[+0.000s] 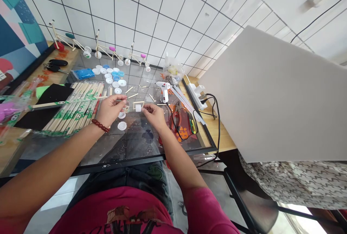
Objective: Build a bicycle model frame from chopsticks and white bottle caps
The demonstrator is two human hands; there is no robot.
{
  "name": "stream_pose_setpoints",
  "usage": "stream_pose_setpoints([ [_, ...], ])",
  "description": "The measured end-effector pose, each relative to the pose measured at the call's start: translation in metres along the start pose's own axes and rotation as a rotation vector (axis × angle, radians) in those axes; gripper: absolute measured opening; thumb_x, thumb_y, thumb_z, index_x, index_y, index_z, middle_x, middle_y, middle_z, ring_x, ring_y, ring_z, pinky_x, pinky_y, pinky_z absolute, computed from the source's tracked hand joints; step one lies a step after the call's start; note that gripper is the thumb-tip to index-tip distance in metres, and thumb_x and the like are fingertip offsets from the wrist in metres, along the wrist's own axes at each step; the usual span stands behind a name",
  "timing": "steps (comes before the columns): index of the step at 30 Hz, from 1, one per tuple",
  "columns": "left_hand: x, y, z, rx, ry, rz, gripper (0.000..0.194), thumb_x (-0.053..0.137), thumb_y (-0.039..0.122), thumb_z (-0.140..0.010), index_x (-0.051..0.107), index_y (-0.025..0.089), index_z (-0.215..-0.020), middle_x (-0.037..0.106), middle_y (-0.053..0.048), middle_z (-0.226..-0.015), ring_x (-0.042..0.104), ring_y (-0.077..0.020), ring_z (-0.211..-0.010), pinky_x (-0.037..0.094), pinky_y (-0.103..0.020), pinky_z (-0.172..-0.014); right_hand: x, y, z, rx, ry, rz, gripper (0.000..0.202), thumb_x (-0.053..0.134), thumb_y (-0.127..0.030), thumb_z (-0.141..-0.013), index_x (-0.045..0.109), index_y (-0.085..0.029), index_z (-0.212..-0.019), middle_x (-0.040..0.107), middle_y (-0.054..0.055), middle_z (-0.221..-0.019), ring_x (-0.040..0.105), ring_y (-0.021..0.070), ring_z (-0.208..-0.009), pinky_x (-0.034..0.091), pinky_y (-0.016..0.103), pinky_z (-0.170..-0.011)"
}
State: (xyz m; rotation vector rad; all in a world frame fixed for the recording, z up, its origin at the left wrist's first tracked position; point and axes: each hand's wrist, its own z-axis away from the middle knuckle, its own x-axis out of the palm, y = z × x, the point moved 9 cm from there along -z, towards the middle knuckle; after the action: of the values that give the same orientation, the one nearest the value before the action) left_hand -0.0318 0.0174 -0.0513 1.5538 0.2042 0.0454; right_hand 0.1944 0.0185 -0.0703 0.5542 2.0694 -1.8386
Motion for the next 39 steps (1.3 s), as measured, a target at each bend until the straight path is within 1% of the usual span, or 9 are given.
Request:
stream_pose_setpoints([
  [6, -0.001, -0.001, 0.0, -0.006, -0.001, -0.033, 0.025, 0.075, 0.031, -0.079, 0.081, 0.019, -0.1, 0.079, -0.009, -0.09, 0.076, -0.0254, -0.083, 0.062, -0.033, -0.065, 0.001, 0.0, 0.0, 0.01, 0.006, 0.0, 0.018, 0.072, -0.03, -0.083, 0.08, -0.02, -0.095, 0.078, 0.002, -0.083, 0.067, 0.0154, -0.069, 0.055, 0.027, -0.07],
  [11, 0.001, -0.007, -0.003, 0.001, -0.006, 0.002, 0.023, 0.074, 0.03, -0.079, 0.081, 0.021, -0.099, 0.079, -0.008, -0.089, 0.076, -0.0252, -0.085, 0.062, -0.033, -0.065, 0.0, 0.001, 0.0, 0.03, 0.0, -0.007, 0.024, 0.07, -0.024, -0.081, 0.079, -0.019, -0.102, 0.078, 0.001, -0.083, 0.067, 0.0145, -0.069, 0.057, 0.026, -0.07],
  [15, -0.001, -0.003, -0.003, 0.012, 0.014, 0.038, 0.023, 0.073, 0.03, -0.079, 0.08, 0.021, -0.098, 0.078, -0.008, -0.091, 0.074, -0.0232, -0.082, 0.061, -0.032, -0.064, -0.005, 0.001, -0.001, 0.028, 0.01, 0.027, 0.027, 0.066, -0.021, -0.083, 0.08, -0.019, -0.105, 0.08, 0.001, -0.086, 0.07, 0.0158, -0.071, 0.057, 0.027, -0.073],
  [21, -0.013, 0.012, -0.005, 0.074, 0.106, -0.002, 0.016, 0.077, 0.034, -0.074, 0.075, 0.02, -0.08, 0.067, -0.001, -0.066, 0.064, -0.0175, -0.065, 0.057, -0.03, -0.061, -0.024, -0.007, -0.001, -0.042, 0.11, 0.143, 0.019, 0.065, -0.027, -0.09, 0.082, -0.023, -0.097, 0.082, 0.005, -0.094, 0.073, 0.0209, -0.084, 0.058, 0.033, -0.085],
  [24, -0.015, 0.015, -0.006, 0.09, 0.118, -0.058, 0.019, 0.079, 0.038, -0.073, 0.072, 0.02, -0.076, 0.064, 0.001, -0.063, 0.062, -0.0161, -0.062, 0.055, -0.029, -0.061, -0.02, -0.009, 0.0, -0.058, 0.074, 0.118, 0.021, 0.068, -0.027, -0.088, 0.081, -0.021, -0.103, 0.08, 0.004, -0.091, 0.07, 0.0184, -0.077, 0.058, 0.032, -0.081],
  [29, -0.019, 0.008, -0.012, 0.06, 0.146, -0.025, 0.017, 0.073, 0.037, -0.08, 0.07, 0.021, -0.08, 0.064, 0.0, -0.065, 0.063, -0.0163, -0.061, 0.055, -0.028, -0.062, -0.007, -0.011, -0.001, -0.091, 0.014, 0.063, 0.028, 0.074, -0.028, -0.082, 0.08, -0.018, -0.107, 0.076, 0.002, -0.086, 0.064, 0.0149, -0.071, 0.055, 0.028, -0.076],
  [32, -0.019, 0.007, -0.015, 0.061, 0.153, -0.013, 0.014, 0.072, 0.035, -0.081, 0.07, 0.021, -0.08, 0.064, 0.0, -0.065, 0.063, -0.0169, -0.062, 0.054, -0.028, -0.062, -0.003, -0.013, -0.002, -0.12, -0.003, 0.035, 0.027, 0.073, -0.033, -0.083, 0.079, -0.017, -0.104, 0.074, 0.002, -0.084, 0.062, 0.0145, -0.07, 0.053, 0.027, -0.074],
  [35, -0.018, 0.004, -0.017, 0.056, 0.143, 0.007, 0.013, 0.071, 0.034, -0.08, 0.07, 0.021, -0.079, 0.063, 0.0, -0.064, 0.063, -0.0174, -0.063, 0.053, -0.028, -0.062, -0.001, -0.014, -0.001, -0.14, 0.001, 0.05, 0.019, 0.07, -0.035, -0.085, 0.077, -0.018, -0.09, 0.072, 0.001, -0.079, 0.061, 0.0146, -0.071, 0.051, 0.027, -0.074],
  [39, -0.015, 0.001, -0.017, 0.111, 0.113, -0.001, 0.02, 0.071, 0.041, -0.08, 0.072, 0.021, -0.08, 0.066, -0.001, -0.067, 0.063, -0.0186, -0.066, 0.054, -0.028, -0.064, -0.005, -0.015, -0.004, -0.12, 0.067, 0.024, 0.022, 0.064, -0.039, -0.087, 0.073, -0.02, -0.083, 0.068, 0.0, -0.074, 0.058, 0.0149, -0.068, 0.048, 0.026, -0.07],
])
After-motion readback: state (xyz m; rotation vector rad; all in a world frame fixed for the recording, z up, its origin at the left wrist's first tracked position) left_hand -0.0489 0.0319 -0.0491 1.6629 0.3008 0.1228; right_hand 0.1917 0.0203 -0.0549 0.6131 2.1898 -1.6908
